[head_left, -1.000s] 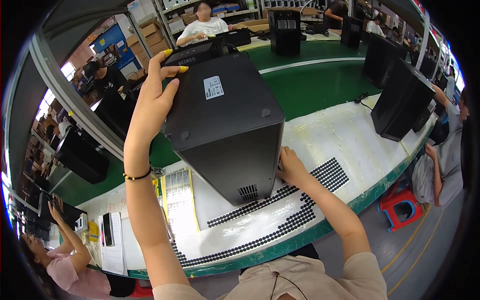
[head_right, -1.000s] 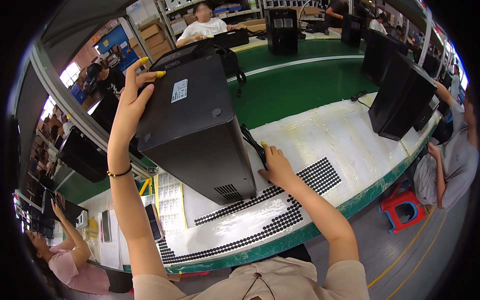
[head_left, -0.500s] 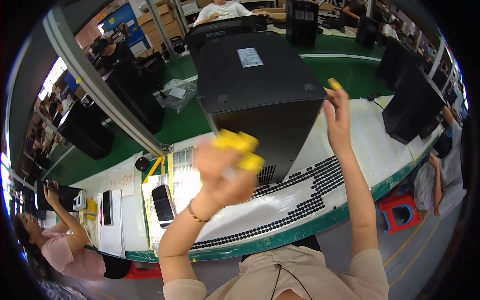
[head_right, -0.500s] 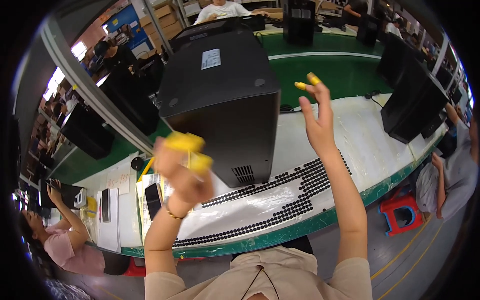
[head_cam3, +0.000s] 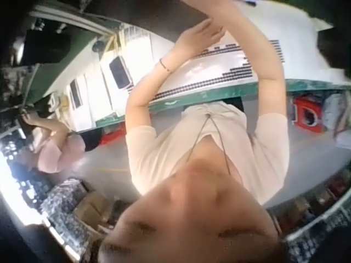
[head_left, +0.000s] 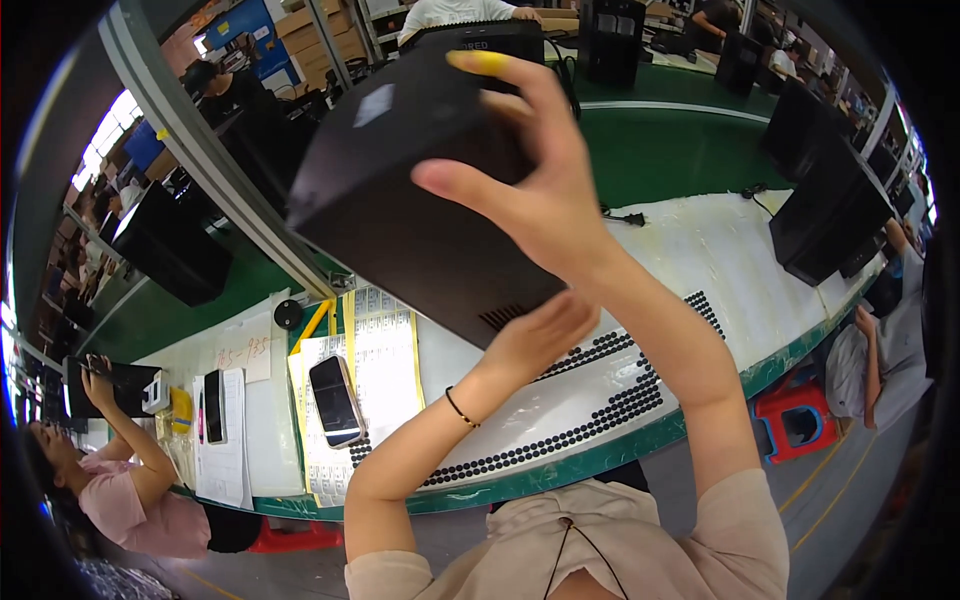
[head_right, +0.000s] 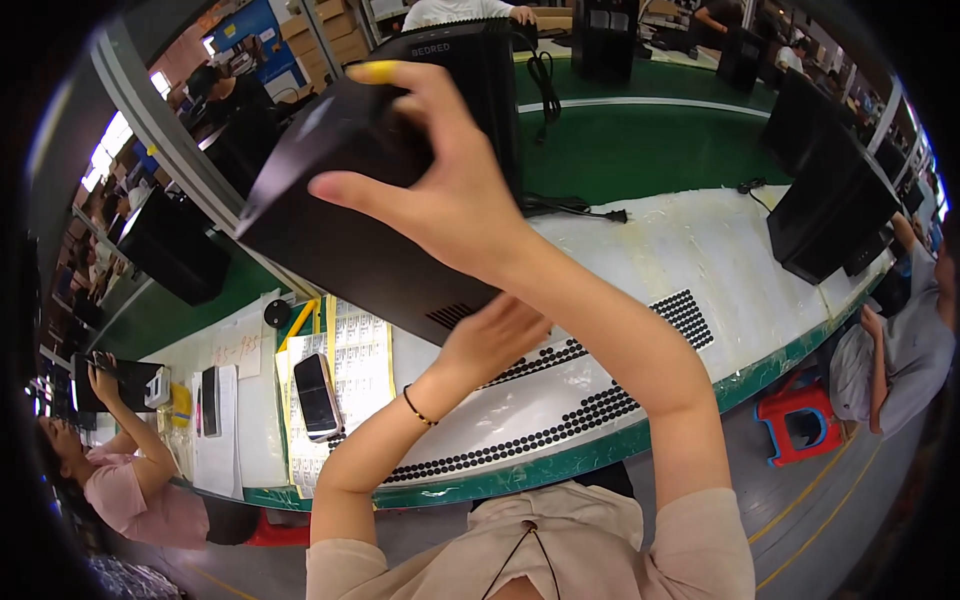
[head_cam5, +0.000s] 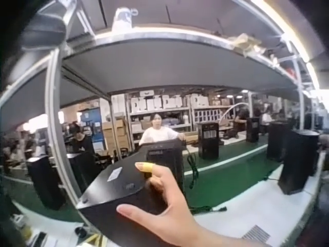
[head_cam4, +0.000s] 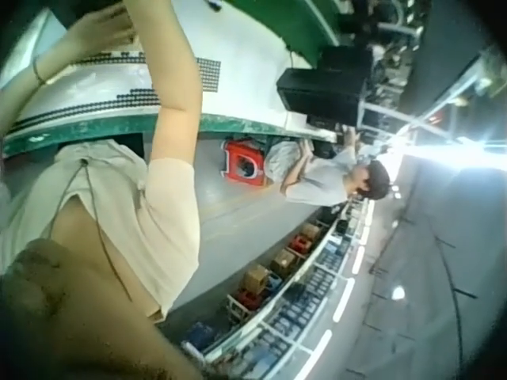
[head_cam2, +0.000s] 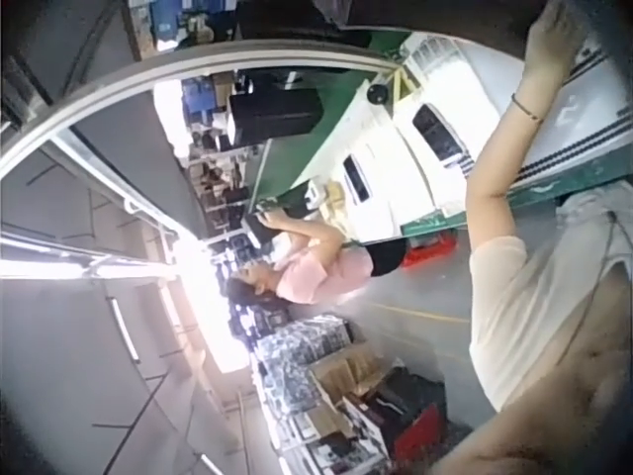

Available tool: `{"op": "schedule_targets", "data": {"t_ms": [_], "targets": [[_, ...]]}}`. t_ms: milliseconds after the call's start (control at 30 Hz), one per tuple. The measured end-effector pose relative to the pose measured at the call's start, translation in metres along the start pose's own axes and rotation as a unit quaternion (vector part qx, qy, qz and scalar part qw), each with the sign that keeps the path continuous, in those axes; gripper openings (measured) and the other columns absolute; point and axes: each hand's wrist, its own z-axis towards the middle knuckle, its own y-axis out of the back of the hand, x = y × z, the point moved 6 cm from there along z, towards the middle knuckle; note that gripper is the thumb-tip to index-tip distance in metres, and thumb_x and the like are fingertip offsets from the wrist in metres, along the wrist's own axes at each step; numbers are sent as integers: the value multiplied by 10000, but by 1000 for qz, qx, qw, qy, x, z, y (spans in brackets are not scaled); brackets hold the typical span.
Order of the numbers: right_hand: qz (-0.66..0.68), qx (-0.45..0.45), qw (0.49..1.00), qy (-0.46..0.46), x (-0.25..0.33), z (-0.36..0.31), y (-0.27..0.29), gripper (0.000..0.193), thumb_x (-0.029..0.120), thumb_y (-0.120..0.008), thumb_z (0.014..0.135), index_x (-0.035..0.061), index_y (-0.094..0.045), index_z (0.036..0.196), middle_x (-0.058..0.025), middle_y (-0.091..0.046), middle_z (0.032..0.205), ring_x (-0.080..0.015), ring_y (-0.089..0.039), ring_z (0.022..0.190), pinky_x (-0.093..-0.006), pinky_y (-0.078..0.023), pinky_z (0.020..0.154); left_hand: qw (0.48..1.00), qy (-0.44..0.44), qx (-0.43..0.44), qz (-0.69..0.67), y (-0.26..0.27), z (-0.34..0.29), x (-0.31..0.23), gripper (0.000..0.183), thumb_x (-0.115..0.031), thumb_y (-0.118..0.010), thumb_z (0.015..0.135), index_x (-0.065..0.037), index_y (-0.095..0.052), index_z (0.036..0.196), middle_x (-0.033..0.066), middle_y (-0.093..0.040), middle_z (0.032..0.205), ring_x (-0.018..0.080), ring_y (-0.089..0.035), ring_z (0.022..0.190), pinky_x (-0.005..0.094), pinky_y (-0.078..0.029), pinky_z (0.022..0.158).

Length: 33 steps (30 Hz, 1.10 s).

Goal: Applying labels and rubber feet to the bottom of electronic housings on an assembly line.

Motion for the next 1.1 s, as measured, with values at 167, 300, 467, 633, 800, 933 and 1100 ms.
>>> {"op": "schedule_targets", "data": {"t_ms": [167,300,467,633,800,933,1100], "targets": [[58,17,998,-9,-34,33,-28,632,143,-787,786,84,-416,1293,-70,-615,1048,-115,-583,973,-250,-473,857,985,160,64,-29,-11,-19,63,420,-179,-499,841,-65,-484,1245,48,-514,1258,135,-419,1273,295,-254,1127],[113,-15,992,-46,-65,38,-30,611,165,-777,802,87,-414,1287,-55,-593,1031,-105,-572,959,-246,-472,852,982,116,116,96,-49,-55,93,317,-184,-490,857,-90,-535,1156,35,-510,1280,117,-397,1297,276,-221,1136],[91,-8,995,-42,-99,46,-44,597,170,-781,797,83,-426,1270,-55,-561,1081,-104,-548,994,-248,-463,868,971,103,137,169,-93,-85,128,303,-186,-493,868,-112,-539,1158,4,-523,1277,109,-407,1287,252,-203,1144],[85,13,995,-44,-139,53,-52,576,172,-790,784,81,-457,1245,-53,-560,1088,-110,-540,1013,-259,-430,910,975,125,141,119,-142,-114,154,318,-188,-512,859,-129,-541,1170,-21,-513,1311,77,-396,1292,240,-203,1143],[26,-2,999,-38,-181,83,-40,514,220,-782,794,71,-503,1199,-46,-561,1103,-127,-523,1058,-276,-409,922,970,95,183,127,-158,-104,164,409,-99,-555,806,-91,-552,1215,38,-469,1386,161,-376,1332,315,-224,1156],[-25,25,997,-64,-209,119,-49,511,342,-754,814,62,-515,1167,-66,-566,1114,-144,-526,1059,-287,-412,914,965,217,123,-81,-148,-95,173,412,4,-564,754,-74,-559,1158,96,-505,1316,261,-404,1293,403,-230,1152],[-64,-2,993,-103,-248,142,-29,590,454,-710,824,51,-500,1201,-89,-563,1126,-164,-532,1055,-302,-412,916,940,265,48,-208,-138,-72,152,389,4,-585,745,-75,-589,1126,108,-502,1296,272,-416,1274,486,-237,1129]]}}
